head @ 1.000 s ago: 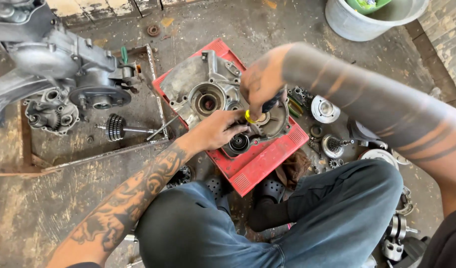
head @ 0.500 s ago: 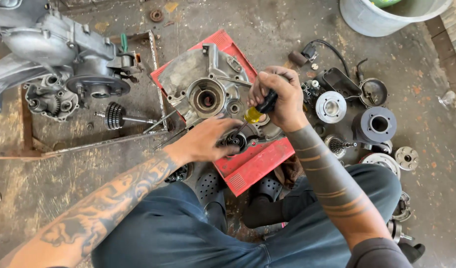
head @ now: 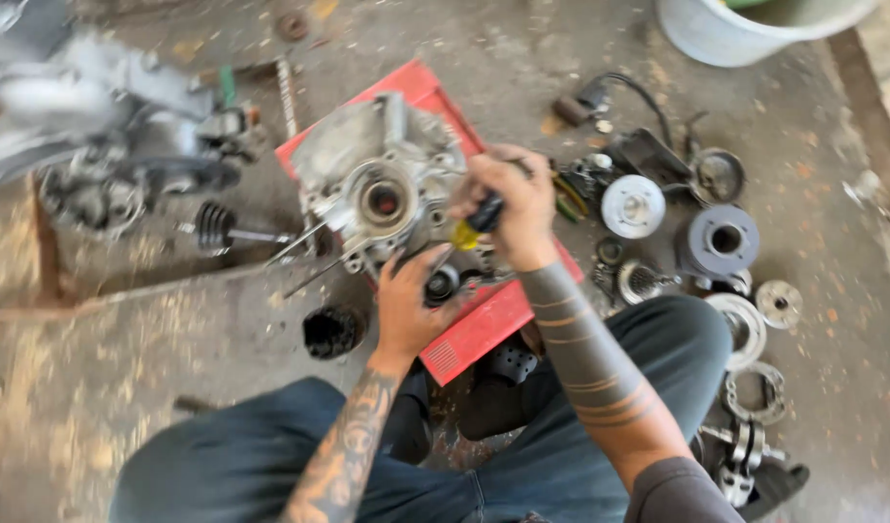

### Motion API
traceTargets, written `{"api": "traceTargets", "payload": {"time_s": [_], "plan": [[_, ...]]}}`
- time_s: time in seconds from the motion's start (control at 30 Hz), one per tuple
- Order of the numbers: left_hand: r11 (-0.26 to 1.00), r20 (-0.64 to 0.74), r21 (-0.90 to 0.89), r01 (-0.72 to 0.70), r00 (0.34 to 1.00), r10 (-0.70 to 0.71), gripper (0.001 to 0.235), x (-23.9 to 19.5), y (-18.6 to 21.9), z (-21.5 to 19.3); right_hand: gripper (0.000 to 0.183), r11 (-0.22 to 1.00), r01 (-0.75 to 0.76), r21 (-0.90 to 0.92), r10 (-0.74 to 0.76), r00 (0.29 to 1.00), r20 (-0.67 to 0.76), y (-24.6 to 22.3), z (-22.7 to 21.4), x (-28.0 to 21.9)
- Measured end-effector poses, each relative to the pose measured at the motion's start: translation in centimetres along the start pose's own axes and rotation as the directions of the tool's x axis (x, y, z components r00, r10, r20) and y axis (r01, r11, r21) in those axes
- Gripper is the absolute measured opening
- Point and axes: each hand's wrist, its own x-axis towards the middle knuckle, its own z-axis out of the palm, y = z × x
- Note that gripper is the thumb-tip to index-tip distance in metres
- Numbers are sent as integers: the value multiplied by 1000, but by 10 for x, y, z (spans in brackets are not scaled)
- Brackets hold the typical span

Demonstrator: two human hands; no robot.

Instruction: The person sits on the workshop floor with a motorcycle engine crankcase on a red tray and fits a gear and bearing assembly into the case. They press components into place by hand, use a screwdriver to seat and adjust parts, and pick up a socket wrench to work on the assembly.

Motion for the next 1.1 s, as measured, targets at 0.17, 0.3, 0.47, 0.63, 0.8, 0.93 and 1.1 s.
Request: {"api": "traceTargets", "payload": {"time_s": [0.17, 0.3, 0.47, 0.63, 0.8, 0.93, 1.1], "plan": [[998, -153, 49, 40, 988, -32, 64, -10, -5, 14, 21, 998, 6, 65, -2, 998, -64, 30, -3, 0], [980, -392, 138, 144, 917, -80, 53, -23, -46, 40, 15, 993, 6, 115, -11, 999, 43, 42, 10, 3], [994, -219, 9, 113, 970, -108, 35, -12, -8, 18, 20, 998, 20, 62, -29, 988, 154, 41, 7, 1], [995, -177, 19, 101, 980, -96, 33, -11, -1, 9, 30, 1000, 24, -17, -21, 989, 144, 40, 9, -3], [992, -120, -54, 111, 986, -116, 26, 1, 23, 1, 20, 970, 53, 238, -87, 987, 136, 42, 3, -3], [989, -41, -83, 125, 991, -128, 26, 4, 27, -5, 21, 980, 89, 176, -111, 987, 119, 50, -2, 1], [987, -21, -98, 131, 991, -133, 23, 4, 23, -4, 21, 958, 0, 286, -47, 986, 159, 57, -4, 2]]}}
